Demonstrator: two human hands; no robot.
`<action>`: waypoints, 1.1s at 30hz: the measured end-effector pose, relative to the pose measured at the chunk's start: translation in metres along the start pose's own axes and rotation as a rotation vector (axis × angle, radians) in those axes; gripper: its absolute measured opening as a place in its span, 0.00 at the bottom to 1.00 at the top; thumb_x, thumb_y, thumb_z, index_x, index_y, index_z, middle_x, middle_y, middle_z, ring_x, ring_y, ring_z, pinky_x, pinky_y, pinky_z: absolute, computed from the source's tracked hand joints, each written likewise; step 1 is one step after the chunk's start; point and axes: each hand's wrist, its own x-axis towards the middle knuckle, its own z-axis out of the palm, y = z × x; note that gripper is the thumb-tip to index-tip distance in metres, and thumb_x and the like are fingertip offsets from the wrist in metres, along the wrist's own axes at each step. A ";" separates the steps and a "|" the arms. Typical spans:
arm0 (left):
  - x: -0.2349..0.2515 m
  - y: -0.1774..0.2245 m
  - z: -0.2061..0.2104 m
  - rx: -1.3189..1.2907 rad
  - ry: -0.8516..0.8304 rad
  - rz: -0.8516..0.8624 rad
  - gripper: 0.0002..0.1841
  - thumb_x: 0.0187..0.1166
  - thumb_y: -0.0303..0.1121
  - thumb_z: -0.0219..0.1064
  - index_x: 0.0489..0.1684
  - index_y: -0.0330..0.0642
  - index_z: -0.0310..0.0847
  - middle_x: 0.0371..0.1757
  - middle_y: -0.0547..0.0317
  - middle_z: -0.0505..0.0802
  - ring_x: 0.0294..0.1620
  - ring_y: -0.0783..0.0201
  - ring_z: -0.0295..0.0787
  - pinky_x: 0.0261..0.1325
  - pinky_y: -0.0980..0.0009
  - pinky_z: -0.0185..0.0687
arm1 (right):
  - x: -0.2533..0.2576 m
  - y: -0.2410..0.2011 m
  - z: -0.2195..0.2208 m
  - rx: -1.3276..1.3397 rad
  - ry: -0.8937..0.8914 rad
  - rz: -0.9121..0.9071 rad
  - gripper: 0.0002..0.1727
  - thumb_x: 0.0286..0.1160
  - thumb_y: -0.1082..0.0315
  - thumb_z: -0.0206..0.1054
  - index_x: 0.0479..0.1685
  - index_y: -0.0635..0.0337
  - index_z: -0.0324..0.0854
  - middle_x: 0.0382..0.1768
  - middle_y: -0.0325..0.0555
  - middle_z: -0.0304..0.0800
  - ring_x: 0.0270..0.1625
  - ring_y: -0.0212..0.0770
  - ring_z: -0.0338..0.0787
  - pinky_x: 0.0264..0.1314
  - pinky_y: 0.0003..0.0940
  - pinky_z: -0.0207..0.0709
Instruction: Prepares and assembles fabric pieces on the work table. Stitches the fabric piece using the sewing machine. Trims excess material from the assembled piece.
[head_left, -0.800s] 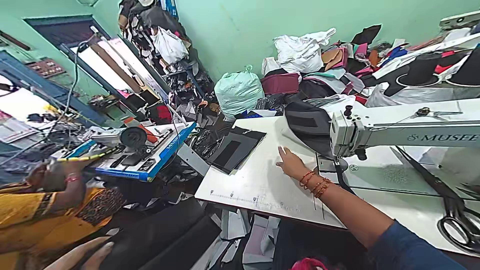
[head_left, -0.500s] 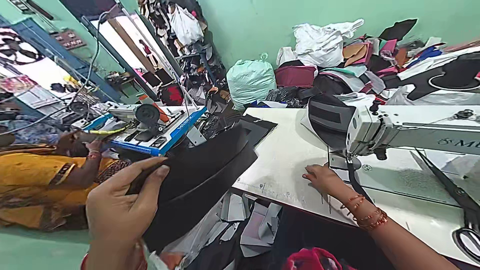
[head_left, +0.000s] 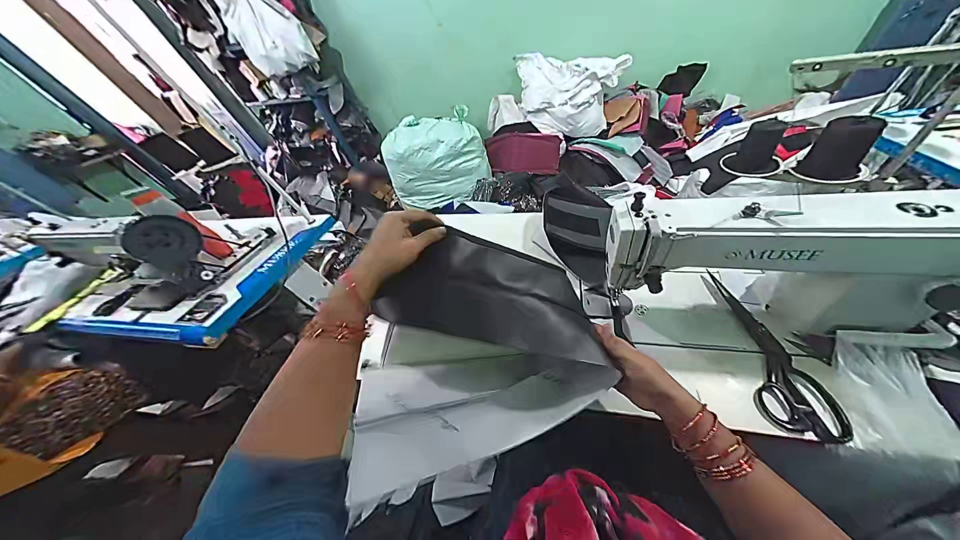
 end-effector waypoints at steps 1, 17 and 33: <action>0.015 -0.009 0.022 0.033 -0.067 -0.030 0.11 0.84 0.27 0.65 0.51 0.29 0.89 0.52 0.35 0.94 0.59 0.43 0.90 0.68 0.39 0.76 | -0.003 0.010 0.001 -0.010 -0.019 0.046 0.29 0.95 0.51 0.36 0.86 0.57 0.58 0.67 0.44 0.85 0.65 0.35 0.88 0.65 0.36 0.85; -0.121 0.085 0.112 0.080 0.016 0.070 0.50 0.71 0.76 0.56 0.87 0.47 0.69 0.86 0.46 0.75 0.87 0.40 0.66 0.79 0.29 0.57 | -0.001 0.014 -0.036 -1.064 0.236 -0.269 0.23 0.83 0.75 0.58 0.76 0.67 0.77 0.64 0.64 0.86 0.56 0.53 0.91 0.61 0.45 0.84; -0.102 0.080 0.113 0.191 -0.160 0.206 0.05 0.64 0.23 0.75 0.35 0.39 0.92 0.35 0.51 0.93 0.46 0.48 0.92 0.74 0.30 0.65 | 0.051 -0.084 0.020 -1.563 -0.568 -0.804 0.08 0.49 0.76 0.84 0.28 0.61 0.91 0.33 0.48 0.95 0.69 0.61 0.86 0.89 0.68 0.52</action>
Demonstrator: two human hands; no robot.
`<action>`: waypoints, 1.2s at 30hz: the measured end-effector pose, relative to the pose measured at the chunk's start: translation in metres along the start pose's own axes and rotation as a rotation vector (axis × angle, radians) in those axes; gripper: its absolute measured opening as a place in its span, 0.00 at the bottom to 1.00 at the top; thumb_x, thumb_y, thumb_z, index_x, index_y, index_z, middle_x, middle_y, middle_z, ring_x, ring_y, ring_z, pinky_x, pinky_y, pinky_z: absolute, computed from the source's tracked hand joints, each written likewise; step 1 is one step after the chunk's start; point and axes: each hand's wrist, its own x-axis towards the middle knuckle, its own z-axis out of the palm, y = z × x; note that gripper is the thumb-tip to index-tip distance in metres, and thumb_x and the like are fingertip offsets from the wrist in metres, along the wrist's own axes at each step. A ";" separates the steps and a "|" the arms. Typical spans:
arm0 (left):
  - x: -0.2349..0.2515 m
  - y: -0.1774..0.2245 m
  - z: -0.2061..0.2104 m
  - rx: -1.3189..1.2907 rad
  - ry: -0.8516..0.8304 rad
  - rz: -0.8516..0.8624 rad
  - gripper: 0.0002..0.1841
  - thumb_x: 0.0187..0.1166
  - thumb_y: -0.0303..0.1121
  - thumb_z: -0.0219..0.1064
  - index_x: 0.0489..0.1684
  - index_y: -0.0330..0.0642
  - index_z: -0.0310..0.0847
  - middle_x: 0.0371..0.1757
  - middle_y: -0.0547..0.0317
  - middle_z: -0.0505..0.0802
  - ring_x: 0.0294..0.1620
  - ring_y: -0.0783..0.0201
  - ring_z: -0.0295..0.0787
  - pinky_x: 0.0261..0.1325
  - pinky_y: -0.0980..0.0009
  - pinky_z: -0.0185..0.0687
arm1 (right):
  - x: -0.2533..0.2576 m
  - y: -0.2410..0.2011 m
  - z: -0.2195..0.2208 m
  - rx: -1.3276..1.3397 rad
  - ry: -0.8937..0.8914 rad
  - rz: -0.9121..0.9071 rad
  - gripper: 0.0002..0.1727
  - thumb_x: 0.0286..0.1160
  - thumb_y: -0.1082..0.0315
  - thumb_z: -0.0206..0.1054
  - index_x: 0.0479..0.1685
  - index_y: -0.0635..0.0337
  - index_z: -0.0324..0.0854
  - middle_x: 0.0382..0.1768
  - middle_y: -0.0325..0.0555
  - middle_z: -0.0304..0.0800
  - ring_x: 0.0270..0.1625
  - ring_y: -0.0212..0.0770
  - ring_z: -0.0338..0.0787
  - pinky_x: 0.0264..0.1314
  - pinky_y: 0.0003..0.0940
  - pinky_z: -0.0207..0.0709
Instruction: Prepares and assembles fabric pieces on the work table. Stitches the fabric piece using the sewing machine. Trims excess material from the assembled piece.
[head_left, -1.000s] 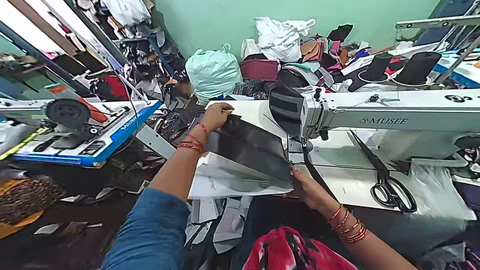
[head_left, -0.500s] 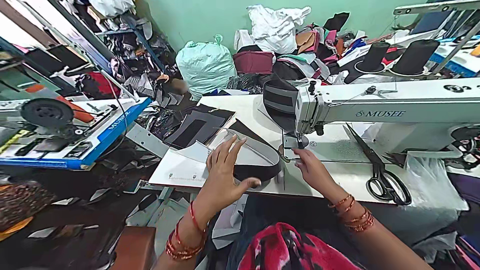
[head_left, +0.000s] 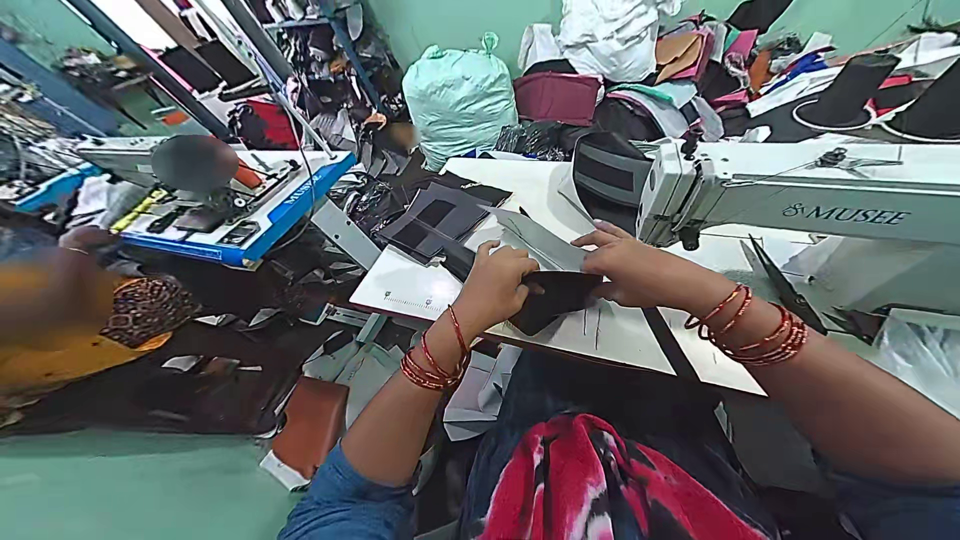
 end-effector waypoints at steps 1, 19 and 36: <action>0.002 0.001 -0.005 0.002 0.022 0.009 0.06 0.64 0.22 0.75 0.36 0.38 0.92 0.37 0.49 0.93 0.48 0.47 0.92 0.73 0.30 0.66 | 0.000 -0.003 -0.006 0.006 0.021 -0.007 0.09 0.48 0.76 0.84 0.27 0.60 0.91 0.32 0.47 0.94 0.69 0.61 0.86 0.89 0.71 0.49; 0.006 -0.006 -0.006 -0.039 0.057 0.036 0.06 0.63 0.21 0.74 0.35 0.37 0.93 0.36 0.48 0.93 0.45 0.45 0.91 0.70 0.32 0.68 | 0.004 -0.017 -0.016 -0.047 -0.046 -0.030 0.06 0.61 0.70 0.81 0.29 0.61 0.89 0.29 0.46 0.92 0.47 0.51 0.93 0.86 0.76 0.49; -0.009 -0.029 -0.004 -0.088 0.127 0.101 0.04 0.66 0.28 0.70 0.32 0.41 0.92 0.38 0.55 0.95 0.49 0.53 0.91 0.69 0.37 0.69 | 0.021 -0.038 -0.022 -0.062 -0.125 -0.056 0.08 0.64 0.68 0.80 0.30 0.63 0.88 0.23 0.46 0.88 0.37 0.47 0.91 0.83 0.79 0.47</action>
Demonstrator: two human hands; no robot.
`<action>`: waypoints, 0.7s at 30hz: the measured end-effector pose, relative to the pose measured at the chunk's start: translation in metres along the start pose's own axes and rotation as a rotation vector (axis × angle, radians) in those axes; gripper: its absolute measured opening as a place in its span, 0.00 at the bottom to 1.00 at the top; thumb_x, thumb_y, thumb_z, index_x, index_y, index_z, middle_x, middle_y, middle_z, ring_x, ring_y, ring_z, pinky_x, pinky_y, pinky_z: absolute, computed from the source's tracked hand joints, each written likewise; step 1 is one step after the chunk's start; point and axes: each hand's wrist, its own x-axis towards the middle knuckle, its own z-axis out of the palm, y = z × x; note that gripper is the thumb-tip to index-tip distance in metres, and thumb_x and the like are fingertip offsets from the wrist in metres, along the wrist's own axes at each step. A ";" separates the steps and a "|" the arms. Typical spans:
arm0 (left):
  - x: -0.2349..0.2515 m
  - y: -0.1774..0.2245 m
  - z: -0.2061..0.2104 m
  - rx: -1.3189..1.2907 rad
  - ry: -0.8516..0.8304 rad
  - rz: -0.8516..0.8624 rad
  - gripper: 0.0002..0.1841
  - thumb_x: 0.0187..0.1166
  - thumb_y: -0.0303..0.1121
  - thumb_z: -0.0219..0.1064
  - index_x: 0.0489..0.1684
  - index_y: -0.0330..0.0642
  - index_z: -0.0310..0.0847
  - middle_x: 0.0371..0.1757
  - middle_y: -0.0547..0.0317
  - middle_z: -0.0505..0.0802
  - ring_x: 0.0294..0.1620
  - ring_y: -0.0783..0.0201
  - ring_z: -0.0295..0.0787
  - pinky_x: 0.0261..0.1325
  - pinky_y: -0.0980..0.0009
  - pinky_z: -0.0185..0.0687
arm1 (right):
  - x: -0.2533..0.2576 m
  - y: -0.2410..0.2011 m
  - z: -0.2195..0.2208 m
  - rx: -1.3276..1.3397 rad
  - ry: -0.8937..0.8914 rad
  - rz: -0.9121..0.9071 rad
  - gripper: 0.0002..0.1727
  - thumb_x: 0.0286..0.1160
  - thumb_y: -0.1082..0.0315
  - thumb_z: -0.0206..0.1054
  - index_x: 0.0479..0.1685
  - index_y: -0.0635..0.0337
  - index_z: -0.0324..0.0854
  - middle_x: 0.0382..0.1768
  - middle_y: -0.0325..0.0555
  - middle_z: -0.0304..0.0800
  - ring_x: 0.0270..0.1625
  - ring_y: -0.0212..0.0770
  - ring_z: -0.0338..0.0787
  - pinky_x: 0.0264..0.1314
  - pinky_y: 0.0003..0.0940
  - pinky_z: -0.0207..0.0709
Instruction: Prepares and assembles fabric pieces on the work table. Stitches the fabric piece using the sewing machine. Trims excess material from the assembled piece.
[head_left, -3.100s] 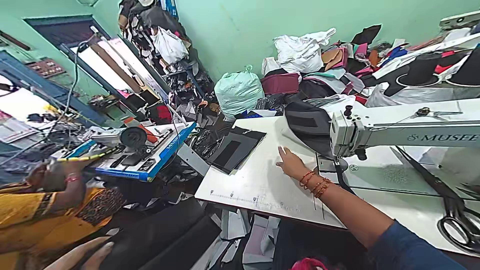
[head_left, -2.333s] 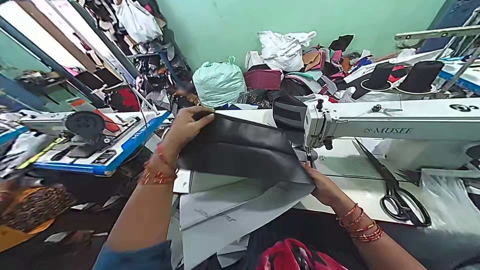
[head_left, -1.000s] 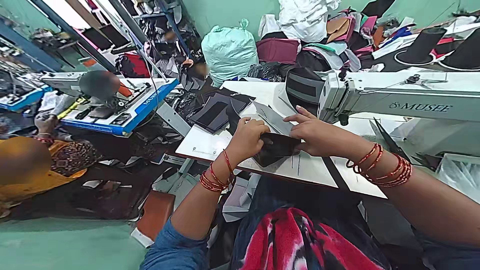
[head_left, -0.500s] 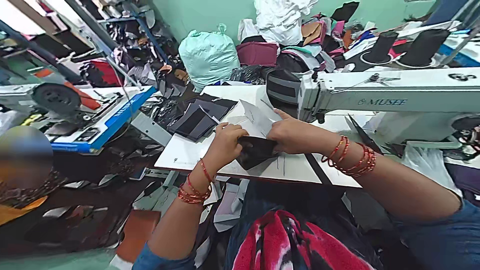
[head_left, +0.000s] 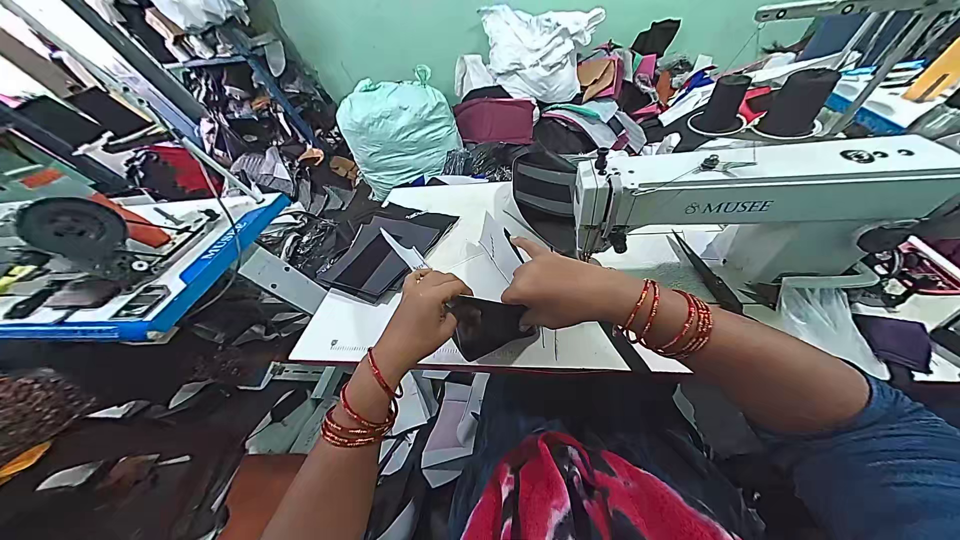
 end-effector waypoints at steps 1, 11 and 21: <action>-0.003 0.001 -0.001 -0.008 -0.005 0.010 0.05 0.65 0.27 0.69 0.32 0.41 0.92 0.38 0.56 0.95 0.49 0.53 0.92 0.70 0.37 0.69 | -0.001 -0.003 0.000 0.032 -0.028 -0.005 0.08 0.64 0.68 0.80 0.32 0.63 0.89 0.25 0.46 0.89 0.38 0.47 0.91 0.83 0.78 0.47; -0.061 0.002 0.026 0.030 0.010 0.031 0.07 0.65 0.26 0.66 0.34 0.41 0.90 0.36 0.55 0.93 0.44 0.54 0.91 0.62 0.41 0.71 | -0.016 -0.005 0.067 0.237 -0.113 -0.005 0.29 0.57 0.64 0.85 0.56 0.65 0.78 0.32 0.51 0.88 0.40 0.51 0.91 0.62 0.59 0.75; -0.075 0.007 0.030 0.093 -0.016 -0.030 0.17 0.61 0.44 0.79 0.41 0.43 0.89 0.34 0.56 0.89 0.41 0.52 0.85 0.58 0.41 0.66 | -0.008 -0.006 0.081 0.011 0.221 -0.115 0.03 0.68 0.77 0.68 0.37 0.61 0.81 0.20 0.47 0.81 0.23 0.49 0.87 0.19 0.42 0.74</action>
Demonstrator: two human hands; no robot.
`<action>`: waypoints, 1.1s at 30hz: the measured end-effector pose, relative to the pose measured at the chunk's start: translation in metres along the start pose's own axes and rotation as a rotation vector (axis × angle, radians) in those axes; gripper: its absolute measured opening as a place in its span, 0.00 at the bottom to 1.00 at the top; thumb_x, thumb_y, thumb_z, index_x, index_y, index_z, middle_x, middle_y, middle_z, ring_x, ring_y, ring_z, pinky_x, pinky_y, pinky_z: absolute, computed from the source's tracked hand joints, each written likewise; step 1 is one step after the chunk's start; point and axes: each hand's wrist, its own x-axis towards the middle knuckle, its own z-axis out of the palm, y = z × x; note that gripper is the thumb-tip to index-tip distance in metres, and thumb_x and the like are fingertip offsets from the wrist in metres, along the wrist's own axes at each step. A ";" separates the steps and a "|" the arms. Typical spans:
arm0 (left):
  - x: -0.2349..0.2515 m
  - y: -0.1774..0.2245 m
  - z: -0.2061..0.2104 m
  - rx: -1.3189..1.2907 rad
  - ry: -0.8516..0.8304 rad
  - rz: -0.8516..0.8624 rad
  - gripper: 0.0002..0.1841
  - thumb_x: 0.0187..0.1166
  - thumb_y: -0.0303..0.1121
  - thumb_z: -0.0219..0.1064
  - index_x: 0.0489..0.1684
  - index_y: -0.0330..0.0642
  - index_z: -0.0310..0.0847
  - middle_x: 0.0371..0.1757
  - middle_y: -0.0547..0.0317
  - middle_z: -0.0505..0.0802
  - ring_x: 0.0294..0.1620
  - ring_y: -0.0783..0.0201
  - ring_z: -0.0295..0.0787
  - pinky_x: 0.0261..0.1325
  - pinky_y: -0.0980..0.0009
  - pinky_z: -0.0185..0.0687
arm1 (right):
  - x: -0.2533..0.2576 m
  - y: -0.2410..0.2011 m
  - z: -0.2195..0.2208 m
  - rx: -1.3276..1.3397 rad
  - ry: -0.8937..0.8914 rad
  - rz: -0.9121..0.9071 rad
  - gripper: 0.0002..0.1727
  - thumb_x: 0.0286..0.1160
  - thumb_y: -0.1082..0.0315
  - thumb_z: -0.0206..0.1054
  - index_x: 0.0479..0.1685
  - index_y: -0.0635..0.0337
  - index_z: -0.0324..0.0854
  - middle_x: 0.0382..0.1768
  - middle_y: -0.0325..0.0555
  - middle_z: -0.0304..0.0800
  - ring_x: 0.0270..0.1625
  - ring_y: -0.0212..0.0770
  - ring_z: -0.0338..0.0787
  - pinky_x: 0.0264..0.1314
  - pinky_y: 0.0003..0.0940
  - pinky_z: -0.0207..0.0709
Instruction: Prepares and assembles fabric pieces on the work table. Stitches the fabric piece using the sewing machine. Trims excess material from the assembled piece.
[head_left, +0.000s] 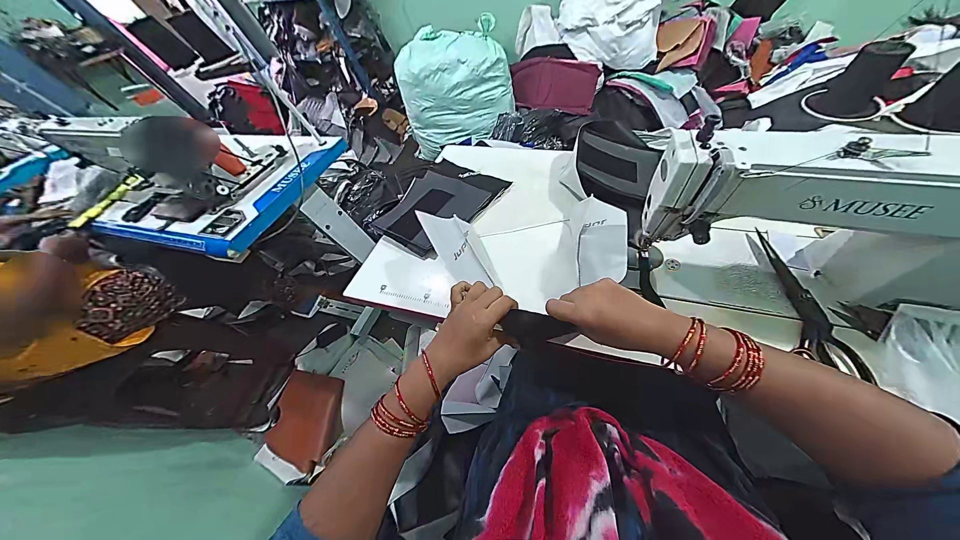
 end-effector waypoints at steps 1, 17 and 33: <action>-0.002 0.000 0.004 0.016 0.004 0.006 0.14 0.63 0.43 0.78 0.39 0.43 0.88 0.33 0.56 0.89 0.40 0.53 0.84 0.56 0.43 0.65 | 0.000 -0.001 0.002 -0.042 0.021 -0.013 0.02 0.70 0.77 0.66 0.35 0.61 0.81 0.20 0.47 0.80 0.22 0.48 0.86 0.17 0.41 0.72; -0.016 -0.003 0.050 0.272 0.348 0.186 0.11 0.75 0.22 0.59 0.20 0.39 0.80 0.18 0.53 0.84 0.21 0.53 0.82 0.26 0.61 0.74 | -0.048 0.032 0.043 -0.218 0.170 -0.096 0.09 0.82 0.75 0.55 0.38 0.60 0.80 0.32 0.51 0.87 0.42 0.53 0.90 0.50 0.45 0.84; -0.053 0.019 0.085 0.099 0.433 0.058 0.10 0.77 0.28 0.61 0.42 0.40 0.90 0.36 0.51 0.93 0.41 0.56 0.91 0.53 0.66 0.87 | -0.055 0.005 0.068 -0.454 0.538 0.197 0.13 0.81 0.75 0.54 0.26 0.59 0.77 0.21 0.49 0.79 0.23 0.48 0.81 0.19 0.38 0.68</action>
